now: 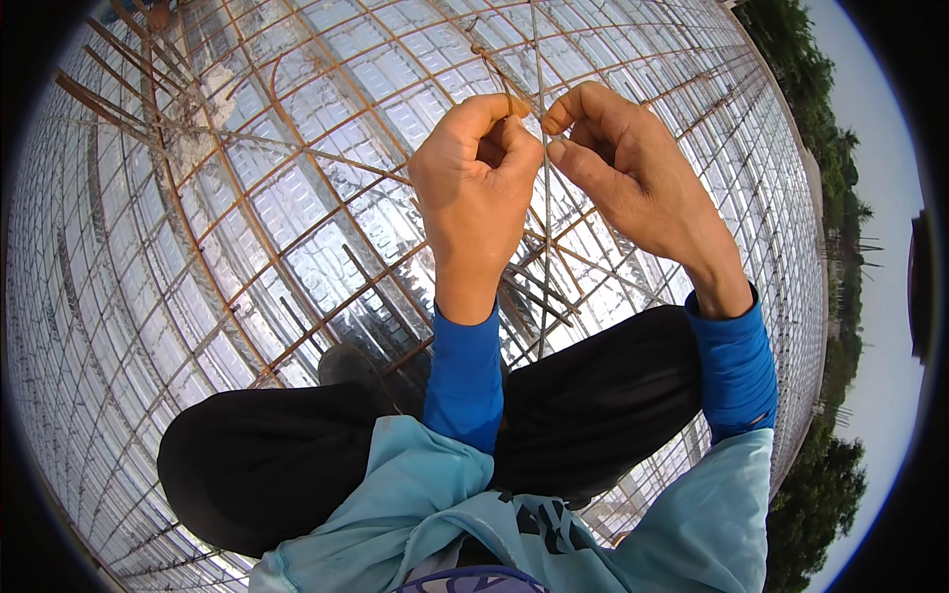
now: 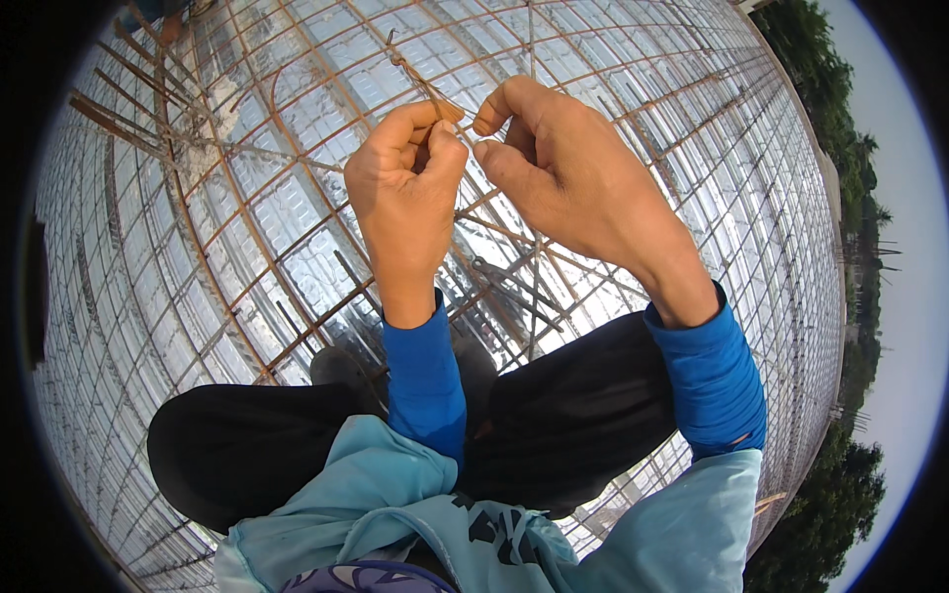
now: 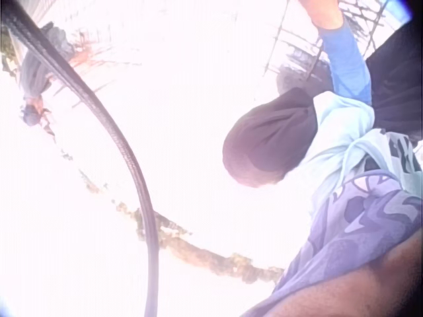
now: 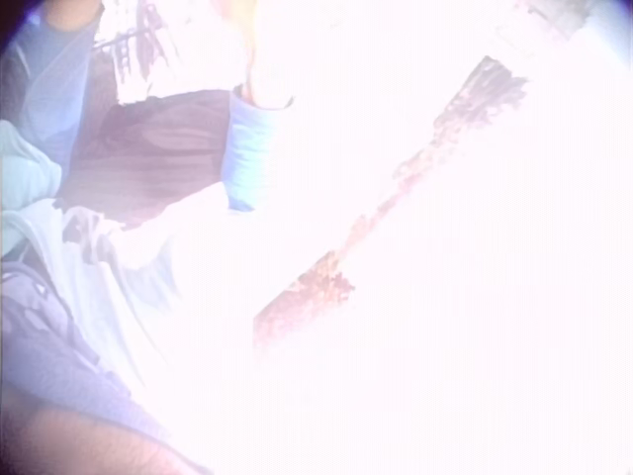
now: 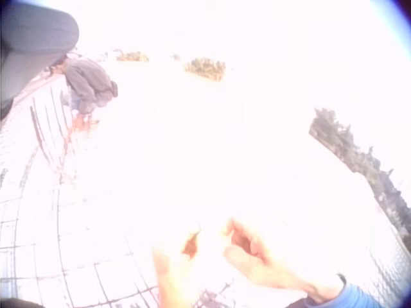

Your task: The person uses pliers to twist and secure metal ties at intersections of a metal scaffolding grid. They repeatedly position the ties, twist them with the pliers, and move to the next joint to continue securing the structure.

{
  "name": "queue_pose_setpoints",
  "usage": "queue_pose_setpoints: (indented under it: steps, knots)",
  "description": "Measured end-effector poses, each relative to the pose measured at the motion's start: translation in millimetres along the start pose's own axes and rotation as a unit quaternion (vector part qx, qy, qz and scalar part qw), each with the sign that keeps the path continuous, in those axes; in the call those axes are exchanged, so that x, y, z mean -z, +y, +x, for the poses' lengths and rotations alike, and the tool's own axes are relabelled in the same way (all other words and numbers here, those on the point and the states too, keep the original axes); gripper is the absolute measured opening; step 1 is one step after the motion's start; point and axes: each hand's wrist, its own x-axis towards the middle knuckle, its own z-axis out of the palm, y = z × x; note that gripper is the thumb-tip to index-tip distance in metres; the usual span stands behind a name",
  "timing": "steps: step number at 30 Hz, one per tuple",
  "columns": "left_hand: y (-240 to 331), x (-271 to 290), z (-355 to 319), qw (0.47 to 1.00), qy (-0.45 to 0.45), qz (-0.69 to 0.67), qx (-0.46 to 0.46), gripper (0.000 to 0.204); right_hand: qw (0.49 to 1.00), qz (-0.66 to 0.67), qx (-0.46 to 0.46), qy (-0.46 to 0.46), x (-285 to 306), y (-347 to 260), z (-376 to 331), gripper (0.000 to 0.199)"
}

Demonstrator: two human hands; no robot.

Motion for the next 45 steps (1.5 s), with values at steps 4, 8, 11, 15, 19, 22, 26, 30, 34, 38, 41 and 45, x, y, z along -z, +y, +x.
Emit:
queue_pose_setpoints:
  steps: [4,8,11,15,19,22,26,30,34,38,41,45]
  knots:
    - [-5,-3,1,0.997,0.022,0.041,-0.054,0.011,0.999,-0.032,0.017,-0.029,-1,-3,1,0.013]
    - [-2,-3,0,0.99,0.021,0.101,-0.099,0.016,0.994,0.107,-0.001,-0.032,-5,6,-1,0.012]
    - [-1,4,2,0.985,0.023,0.126,-0.12,0.019,0.972,0.212,-0.034,-0.099,0,0,1,0.013]
    - [0,5,2,0.978,0.008,0.168,-0.128,0.019,0.962,0.23,-0.098,-0.113,5,-1,1,0.019]
    - [-6,0,3,0.981,0.023,0.149,-0.122,0.018,0.998,0.065,0.022,-0.002,-3,10,6,0.027]
    - [-19,-4,8,0.98,0.044,0.139,-0.134,0.016,0.986,0.149,-0.045,-0.051,7,4,3,0.028]
    - [-34,-9,11,0.988,0.013,0.007,-0.154,0.014,0.943,0.28,-0.153,-0.097,21,0,1,0.025]
    - [-30,-13,2,0.996,-0.03,-0.081,-0.036,0.014,0.984,0.155,-0.071,-0.052,16,10,0,0.02]
    - [-41,-23,2,0.99,0.022,0.019,-0.136,0.017,0.989,-0.129,0.064,0.025,9,9,0,0.017]
    - [-39,-27,-1,0.979,0.063,0.103,-0.165,0.02,0.989,-0.123,0.086,-0.013,5,5,-4,0.017]
    - [-36,-29,-3,0.976,0.06,0.102,-0.184,0.023,0.986,-0.14,0.085,0.003,6,3,-4,0.02]
    - [-38,-43,-5,0.96,0.1,0.119,-0.233,0.025,0.984,-0.134,0.055,0.101,-9,-1,1,0.021]
